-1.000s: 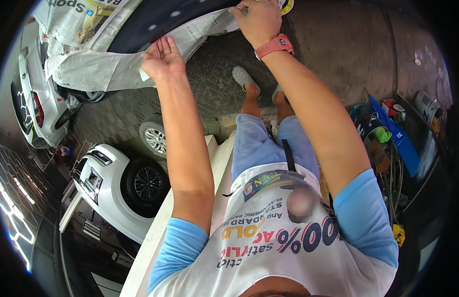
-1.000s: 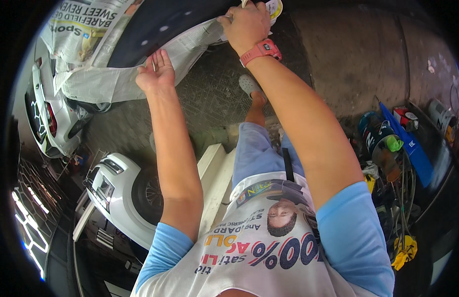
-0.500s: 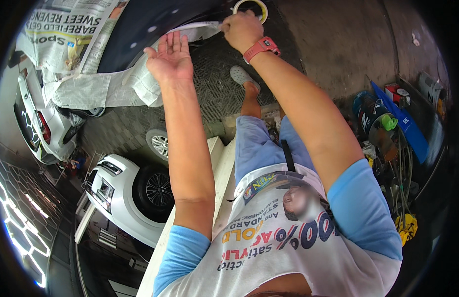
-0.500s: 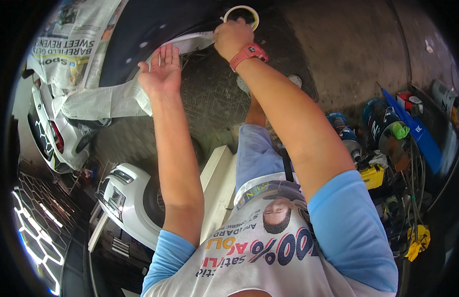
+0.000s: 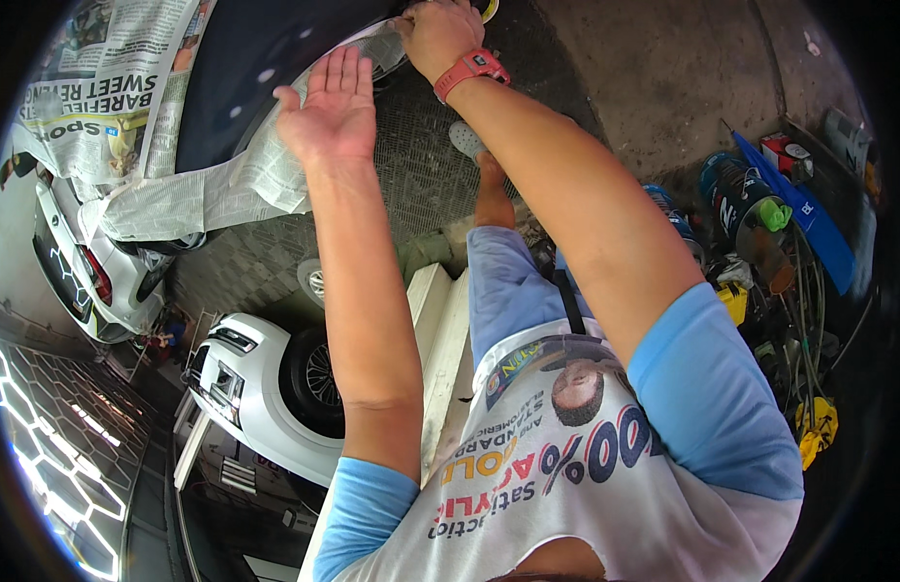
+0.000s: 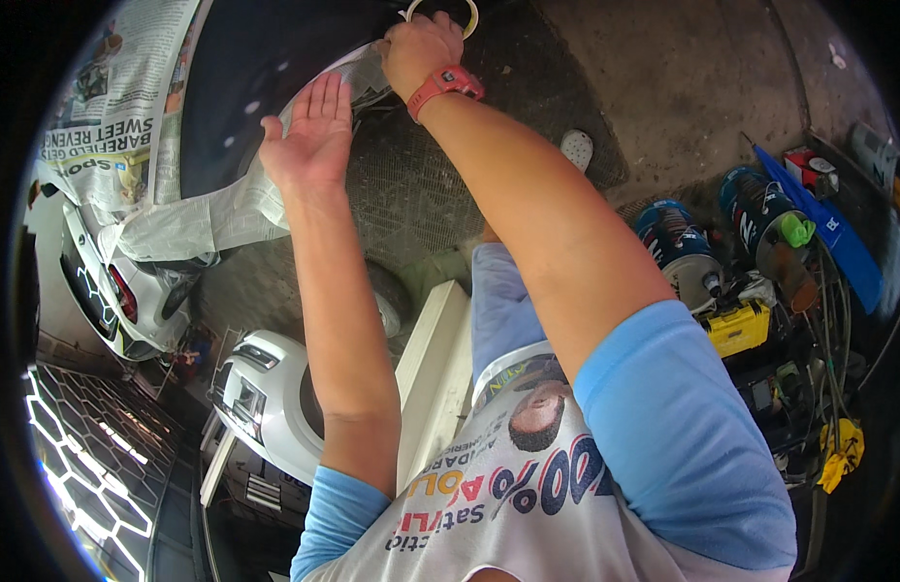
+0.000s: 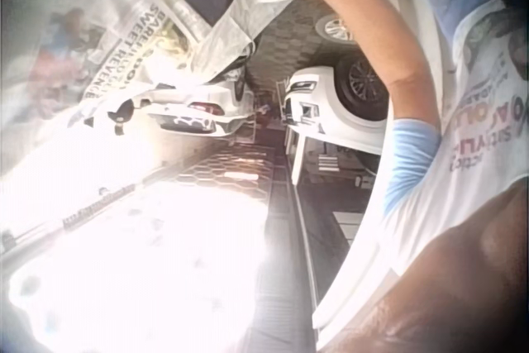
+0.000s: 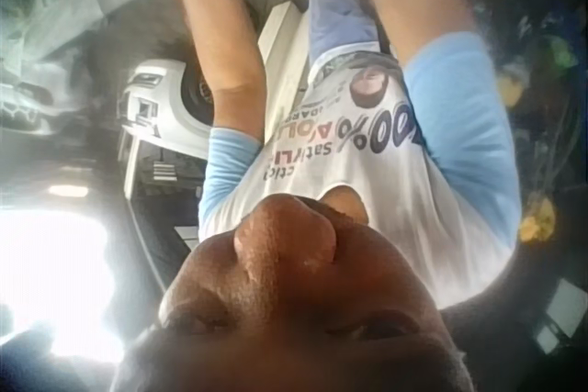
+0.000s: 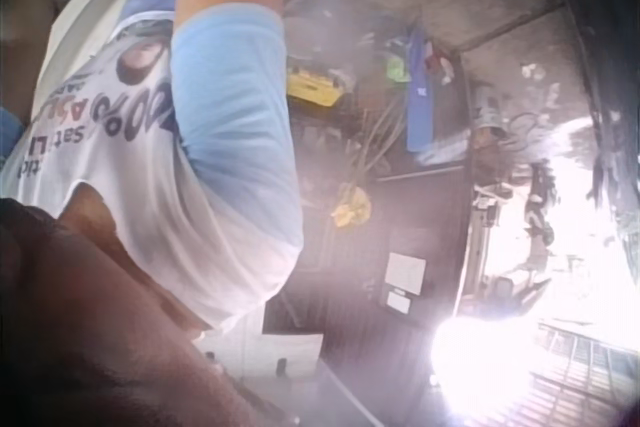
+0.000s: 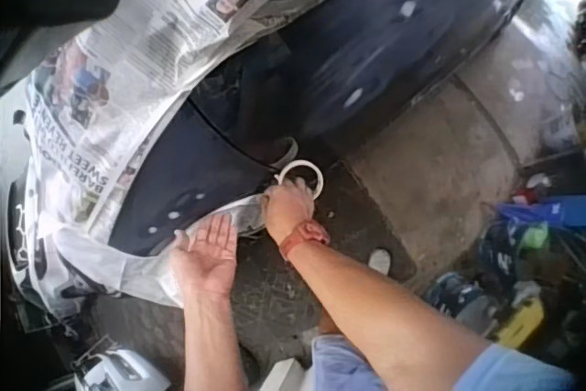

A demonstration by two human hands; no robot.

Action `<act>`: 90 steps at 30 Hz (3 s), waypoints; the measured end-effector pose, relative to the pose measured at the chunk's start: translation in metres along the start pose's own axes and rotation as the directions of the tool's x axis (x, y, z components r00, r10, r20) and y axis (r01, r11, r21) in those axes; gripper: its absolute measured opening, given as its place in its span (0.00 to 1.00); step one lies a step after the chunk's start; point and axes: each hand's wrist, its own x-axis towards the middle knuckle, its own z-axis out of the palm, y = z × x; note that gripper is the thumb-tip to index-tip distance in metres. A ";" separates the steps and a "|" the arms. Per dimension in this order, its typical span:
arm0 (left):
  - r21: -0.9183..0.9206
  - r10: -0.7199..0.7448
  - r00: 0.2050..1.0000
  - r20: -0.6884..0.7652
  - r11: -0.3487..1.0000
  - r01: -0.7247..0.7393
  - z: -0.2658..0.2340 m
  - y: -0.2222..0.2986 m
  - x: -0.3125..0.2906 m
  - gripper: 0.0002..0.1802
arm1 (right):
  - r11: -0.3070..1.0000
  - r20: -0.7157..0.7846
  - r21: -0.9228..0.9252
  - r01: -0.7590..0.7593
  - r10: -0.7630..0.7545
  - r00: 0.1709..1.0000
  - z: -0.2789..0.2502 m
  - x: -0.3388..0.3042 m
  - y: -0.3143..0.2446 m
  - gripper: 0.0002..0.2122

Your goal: The person walks around a white car and then proceeds to cover the hood of a dark blue car with newspaper sheets. They use masking tape to secure the newspaper to the car's surface, smoothing the paper and applying tape along the edges to ensure it stays in place.

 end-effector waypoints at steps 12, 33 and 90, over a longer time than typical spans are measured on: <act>-0.190 -0.146 0.970 0.194 0.964 0.184 0.004 -0.044 0.043 0.41 | 0.995 -0.094 0.030 0.090 -0.087 0.992 -0.028 0.016 0.064 0.13; -0.319 0.068 0.997 -0.028 0.945 -0.073 -0.054 -0.019 0.019 0.20 | 0.975 0.336 0.107 -0.193 0.147 0.930 -0.193 -0.162 0.177 0.29; 0.995 0.820 0.570 0.045 -0.087 0.048 -0.251 0.184 0.009 0.26 | 0.987 0.287 -0.154 0.048 -0.002 0.958 -0.265 -0.251 -0.023 0.06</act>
